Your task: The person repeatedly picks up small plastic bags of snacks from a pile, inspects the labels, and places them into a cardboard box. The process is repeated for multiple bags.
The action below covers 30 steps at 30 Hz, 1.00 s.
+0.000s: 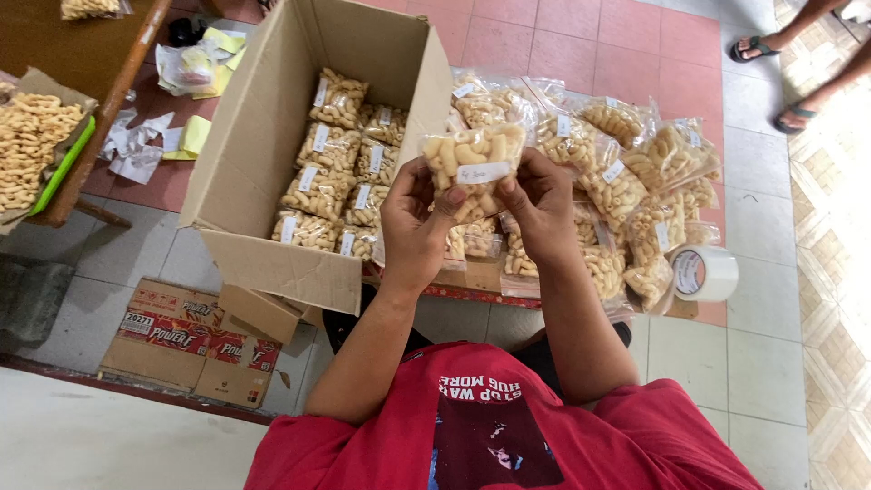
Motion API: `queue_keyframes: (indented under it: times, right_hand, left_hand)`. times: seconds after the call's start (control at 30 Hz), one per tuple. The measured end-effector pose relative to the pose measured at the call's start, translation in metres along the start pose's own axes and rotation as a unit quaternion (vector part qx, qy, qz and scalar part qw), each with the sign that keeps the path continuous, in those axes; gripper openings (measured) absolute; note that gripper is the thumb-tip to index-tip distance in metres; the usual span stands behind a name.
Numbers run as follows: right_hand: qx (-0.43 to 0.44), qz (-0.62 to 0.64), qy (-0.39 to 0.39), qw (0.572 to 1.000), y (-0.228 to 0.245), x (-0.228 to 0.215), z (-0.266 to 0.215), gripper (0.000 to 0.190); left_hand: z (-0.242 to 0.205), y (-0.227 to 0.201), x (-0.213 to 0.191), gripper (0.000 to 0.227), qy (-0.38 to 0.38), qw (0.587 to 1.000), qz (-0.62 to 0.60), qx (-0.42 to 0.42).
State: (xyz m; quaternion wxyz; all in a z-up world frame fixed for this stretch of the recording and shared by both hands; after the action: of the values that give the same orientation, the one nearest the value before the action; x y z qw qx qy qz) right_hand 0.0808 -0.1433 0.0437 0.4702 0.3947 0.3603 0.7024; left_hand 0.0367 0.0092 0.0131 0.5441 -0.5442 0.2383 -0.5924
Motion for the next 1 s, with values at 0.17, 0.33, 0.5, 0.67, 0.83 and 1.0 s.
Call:
queue_keyframes:
  times: [0.17,0.33,0.5,0.67,0.83,1.0]
  right_hand:
    - [0.03,0.034,0.018,0.999,-0.015,0.015,0.004,0.032]
    - [0.045,0.063,0.046,0.996,-0.033,0.035,0.016,0.039]
    - [0.062,-0.006,0.096,0.993,-0.03,0.075,0.029,0.032]
    - [0.032,-0.055,0.164,0.984,-0.033,0.108,0.056,0.033]
    - [-0.012,-0.206,0.256,0.945,-0.036,0.142,0.08,0.037]
    - [0.083,-0.443,0.337,0.827,-0.069,0.16,0.083,0.053]
  left_hand:
    - [0.0,-0.02,-0.014,0.054,-0.02,1.0,-0.006,0.01]
    - [0.007,-0.032,-0.038,0.059,-0.049,0.998,-0.027,-0.006]
    - [0.016,-0.049,-0.072,0.052,-0.084,0.991,0.102,0.002]
    - [0.018,-0.095,-0.098,0.065,-0.14,0.958,0.243,0.055]
    - [0.029,-0.108,-0.138,0.055,-0.127,0.878,0.446,0.119]
    - [0.034,-0.099,-0.163,0.035,-0.096,0.816,0.551,0.148]
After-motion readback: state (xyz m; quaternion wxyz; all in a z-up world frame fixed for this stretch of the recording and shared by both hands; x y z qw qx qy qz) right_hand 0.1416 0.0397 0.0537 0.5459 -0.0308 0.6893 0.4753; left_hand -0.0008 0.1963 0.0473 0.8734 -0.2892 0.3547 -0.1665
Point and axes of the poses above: each hand's wrist, its own z-axis towards the middle knuckle, its own x-axis out of the palm, y = z × x, the point moved 4 cm from there along z, towards the middle knuckle, and after that the axes turned 5 degrees about -y, right-handed, at the moved point
